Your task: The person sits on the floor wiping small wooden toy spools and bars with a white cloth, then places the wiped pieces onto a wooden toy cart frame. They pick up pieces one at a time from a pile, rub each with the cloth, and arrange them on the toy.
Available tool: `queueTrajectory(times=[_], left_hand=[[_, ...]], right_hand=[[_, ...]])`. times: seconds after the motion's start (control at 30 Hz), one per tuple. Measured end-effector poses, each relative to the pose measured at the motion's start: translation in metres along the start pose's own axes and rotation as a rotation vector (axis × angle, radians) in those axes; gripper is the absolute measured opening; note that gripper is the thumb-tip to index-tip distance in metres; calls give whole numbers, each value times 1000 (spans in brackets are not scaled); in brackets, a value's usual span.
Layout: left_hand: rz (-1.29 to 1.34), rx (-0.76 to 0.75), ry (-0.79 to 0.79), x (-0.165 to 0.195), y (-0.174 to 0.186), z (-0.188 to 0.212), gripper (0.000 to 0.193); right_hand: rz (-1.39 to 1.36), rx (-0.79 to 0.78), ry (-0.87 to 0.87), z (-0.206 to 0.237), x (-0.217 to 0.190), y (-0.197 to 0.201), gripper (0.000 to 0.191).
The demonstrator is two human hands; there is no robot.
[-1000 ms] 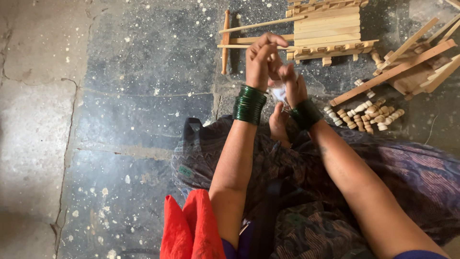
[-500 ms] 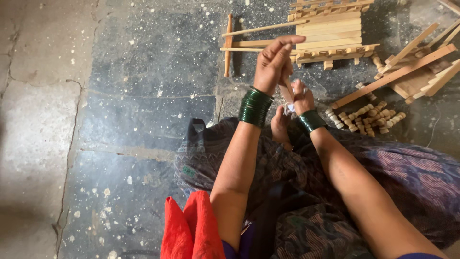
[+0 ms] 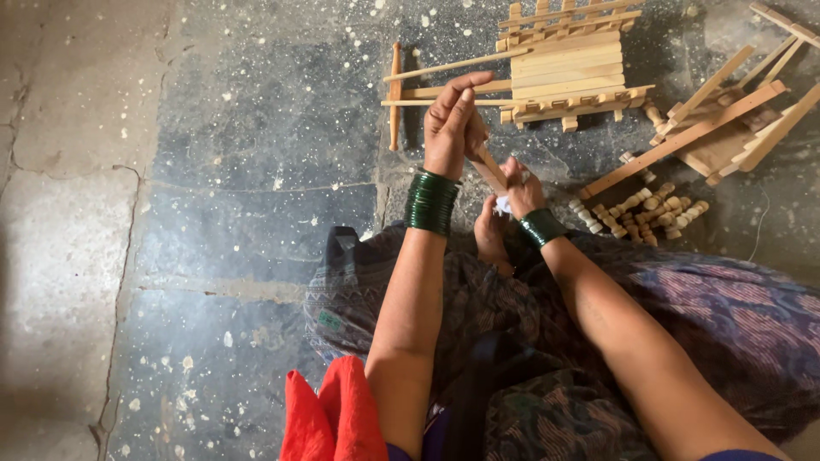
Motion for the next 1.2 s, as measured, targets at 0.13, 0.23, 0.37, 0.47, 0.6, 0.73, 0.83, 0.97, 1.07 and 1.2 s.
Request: queueTrajectory(times=[0.13,0.23,0.37,0.47,0.6,0.73,0.83,0.97,1.07,1.2], left_hand=[[-55,35,-26,-7,4,1,27],[-91,76,-40,-12,20,-1,26],[-25,153,-81,-15,58,-1,24],[-8,336,-160,-11,90,10,24],[132,415,-216,-4,88,19,24],[228,338,-293,23,59,23,34],[195,513,-128,11,62,27,57],[-119,796,297,-92,67,42,67],[-586,349,86,-168,16,59,57],[-943,39,291,-257,-52,134,37]], right_hand=[[-99,-11,92,2,-21,-14,53],[-195,-58,259,4,-40,-23,52],[296,-135,365,12,-32,-25,49],[360,-204,403,17,-18,-27,48],[434,-173,555,6,-27,-17,37],[540,-123,760,-35,-64,14,20],[705,-29,816,-81,-85,50,35],[1030,23,789,-135,-84,91,41],[977,-36,689,-160,-67,118,29],[1025,-108,533,-179,-41,137,24]])
Point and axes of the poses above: each hand's wrist, its own z-axis away from the middle knuckle, its own y-axis out of the back of the hand, x = y × z, the point moved 6 cm from there along -z, towards the middle knuckle, and after that the axes turned 7 degrees about y, right-handed, at the moved point
